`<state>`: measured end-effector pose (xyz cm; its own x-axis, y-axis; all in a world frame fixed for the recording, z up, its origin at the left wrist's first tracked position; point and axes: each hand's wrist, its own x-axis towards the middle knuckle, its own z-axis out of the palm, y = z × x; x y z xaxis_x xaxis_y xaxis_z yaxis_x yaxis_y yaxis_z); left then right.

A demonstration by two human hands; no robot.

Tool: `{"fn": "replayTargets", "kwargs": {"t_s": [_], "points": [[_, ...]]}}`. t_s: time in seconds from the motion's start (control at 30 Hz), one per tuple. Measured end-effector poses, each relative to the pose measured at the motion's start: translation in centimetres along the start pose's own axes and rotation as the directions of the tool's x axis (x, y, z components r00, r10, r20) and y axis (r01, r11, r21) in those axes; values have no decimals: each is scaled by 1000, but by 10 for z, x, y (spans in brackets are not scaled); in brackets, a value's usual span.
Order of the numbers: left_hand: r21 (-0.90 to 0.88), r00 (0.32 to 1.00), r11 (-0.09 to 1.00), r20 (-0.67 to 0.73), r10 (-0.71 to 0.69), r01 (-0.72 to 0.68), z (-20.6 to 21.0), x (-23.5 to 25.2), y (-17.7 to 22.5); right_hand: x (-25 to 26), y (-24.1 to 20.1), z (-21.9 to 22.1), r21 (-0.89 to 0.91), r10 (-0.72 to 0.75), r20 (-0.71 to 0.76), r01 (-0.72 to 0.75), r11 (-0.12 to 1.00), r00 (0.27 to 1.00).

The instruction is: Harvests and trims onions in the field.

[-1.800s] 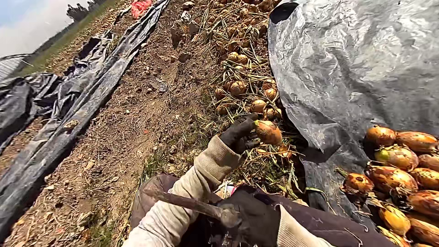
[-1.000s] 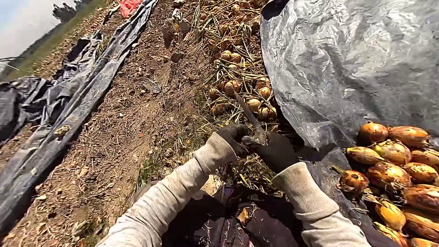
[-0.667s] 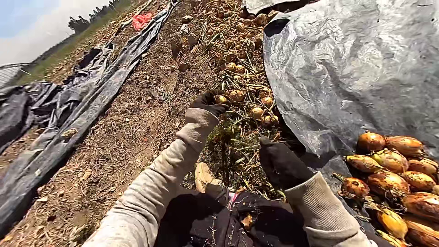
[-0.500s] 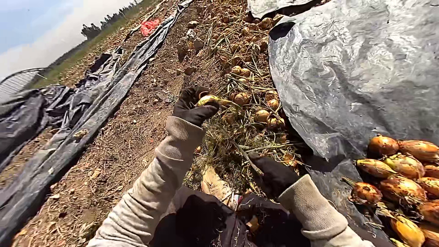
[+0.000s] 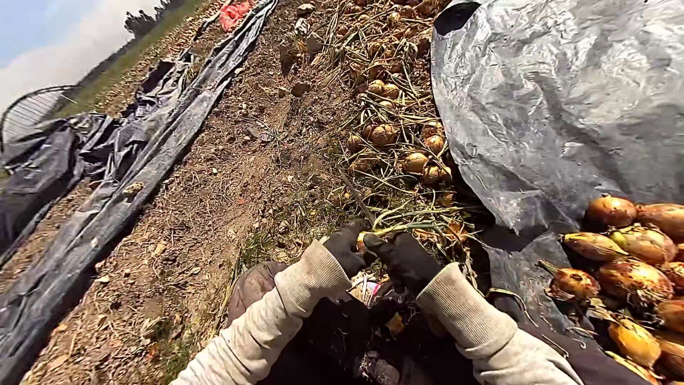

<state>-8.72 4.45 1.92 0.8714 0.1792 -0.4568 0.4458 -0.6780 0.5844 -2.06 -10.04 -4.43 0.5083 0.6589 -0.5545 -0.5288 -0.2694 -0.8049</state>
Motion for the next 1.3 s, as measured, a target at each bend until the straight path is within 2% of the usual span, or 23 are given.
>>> {"fn": "replayTargets", "kwargs": {"t_s": [0.07,0.13,0.17,0.27,0.3,0.37,0.4,0.47,0.53,0.6,0.63,0.7,0.73,0.77,0.83,0.9,0.93,0.97,1.0,1.07,1.17,1.23,1.3], "points": [[224,999,973,-20,-49,52,-1,2,10,2,5,1,29,14,27,-15,999,1000],[383,989,916,-121,-83,124,-1,8,11,1,10,5,17,23,81,-24,1000,996],[424,977,888,-182,-112,180,-4,17,4,-3,12,9,17,11,130,-14,1000,991],[407,903,809,-260,-341,423,-28,52,-28,-31,8,17,137,-70,277,33,990,958],[367,885,810,-280,-372,457,-35,56,-39,-34,5,15,148,-65,275,24,989,959],[191,859,872,-357,-367,452,-48,59,-48,-28,2,5,-8,14,218,-13,1000,976],[67,857,916,-387,-340,394,-53,59,-43,-23,2,0,-97,71,219,-51,994,973],[-276,913,956,-354,-202,105,-57,55,-2,-23,4,-8,-63,94,315,-78,995,945],[-493,962,845,-261,84,-208,-64,47,51,-30,11,-15,189,-44,522,-65,980,852],[-492,918,775,-188,351,-397,-84,54,90,-26,31,-17,452,-253,678,-119,884,690],[-512,903,745,-213,372,-428,-96,67,100,-20,45,-12,585,-382,701,-177,792,602],[-550,910,735,-339,238,-397,-110,109,102,-15,66,3,757,-622,649,-286,588,438],[-495,910,791,-373,180,-360,-108,135,90,-16,68,11,790,-683,612,-315,525,397],[-394,918,875,-375,129,-283,-99,161,71,-18,68,16,800,-697,599,-329,502,393],[43,961,998,-271,64,-55,-64,202,21,-21,62,12,740,-575,670,-353,573,470],[509,980,849,-192,-50,143,-22,229,-27,-23,43,-2,616,-241,690,-377,692,683],[612,973,756,-158,-171,232,-7,231,-36,-21,33,-6,592,-64,581,-367,717,812],[650,950,696,-164,-265,306,3,228,-38,-17,26,-7,591,90,394,-327,738,915],[662,936,668,-172,-306,340,8,226,-38,-8,23,-8,607,194,215,-286,742,957],[625,940,705,-175,-294,336,2,220,-39,10,26,-13,611,286,24,-240,754,958],[402,965,880,-155,-209,255,-32,200,-36,26,28,-21,473,288,-48,-232,850,956],[131,980,975,-109,-167,181,-54,160,-17,27,24,-22,341,263,-70,-224,913,962],[-221,989,966,-25,-147,138,-62,117,-4,26,25,-20,283,210,-69,-183,942,975]]}}
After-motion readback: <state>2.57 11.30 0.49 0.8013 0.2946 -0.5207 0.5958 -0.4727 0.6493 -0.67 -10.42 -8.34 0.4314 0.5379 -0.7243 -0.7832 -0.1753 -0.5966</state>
